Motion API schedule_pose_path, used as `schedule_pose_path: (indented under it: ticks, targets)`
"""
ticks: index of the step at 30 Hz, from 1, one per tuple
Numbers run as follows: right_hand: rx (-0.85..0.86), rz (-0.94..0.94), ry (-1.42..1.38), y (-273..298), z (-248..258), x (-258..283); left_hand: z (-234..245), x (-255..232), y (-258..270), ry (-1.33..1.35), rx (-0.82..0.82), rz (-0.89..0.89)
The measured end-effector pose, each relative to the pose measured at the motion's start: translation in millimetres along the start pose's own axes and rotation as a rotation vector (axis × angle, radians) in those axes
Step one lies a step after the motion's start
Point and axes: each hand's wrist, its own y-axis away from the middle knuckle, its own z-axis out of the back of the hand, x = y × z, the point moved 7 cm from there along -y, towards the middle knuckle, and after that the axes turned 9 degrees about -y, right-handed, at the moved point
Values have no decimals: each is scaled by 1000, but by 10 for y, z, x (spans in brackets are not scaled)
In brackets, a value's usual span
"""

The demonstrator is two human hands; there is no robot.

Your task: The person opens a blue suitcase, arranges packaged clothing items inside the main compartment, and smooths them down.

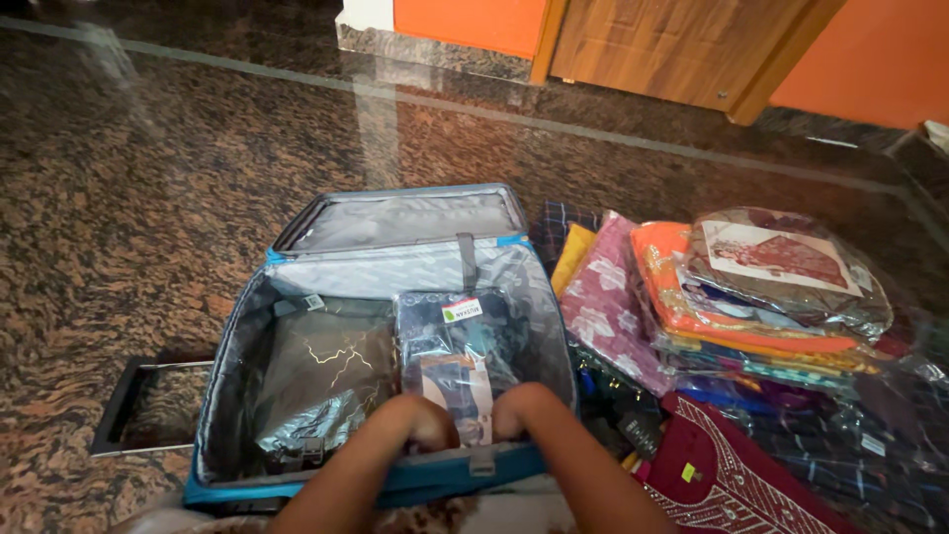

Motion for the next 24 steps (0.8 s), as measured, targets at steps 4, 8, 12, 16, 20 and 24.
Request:
schedule_pose_path:
  ticks: [4, 8, 12, 16, 20, 24]
  targets:
    - [43, -3, -19, -50, -58, -50, -69, 67, -21, 39, 39, 54]
    - [36, 2, -9, -34, -106, 76, -273, 265, -90, 313, 98, 79]
    - [19, -3, -26, 23, -75, 100, -243, 271, -284, 308, 52, -53]
    - [4, -12, -55, 67, 68, -11, -111, 280, -231, 357, 83, 80]
    - [-206, -67, -70, -5, 327, -241, 382, 250, -6, 157, -136, 204]
    - [-651, -230, -242, 12, 633, -534, 998, 343, 497, 53, -734, 553]
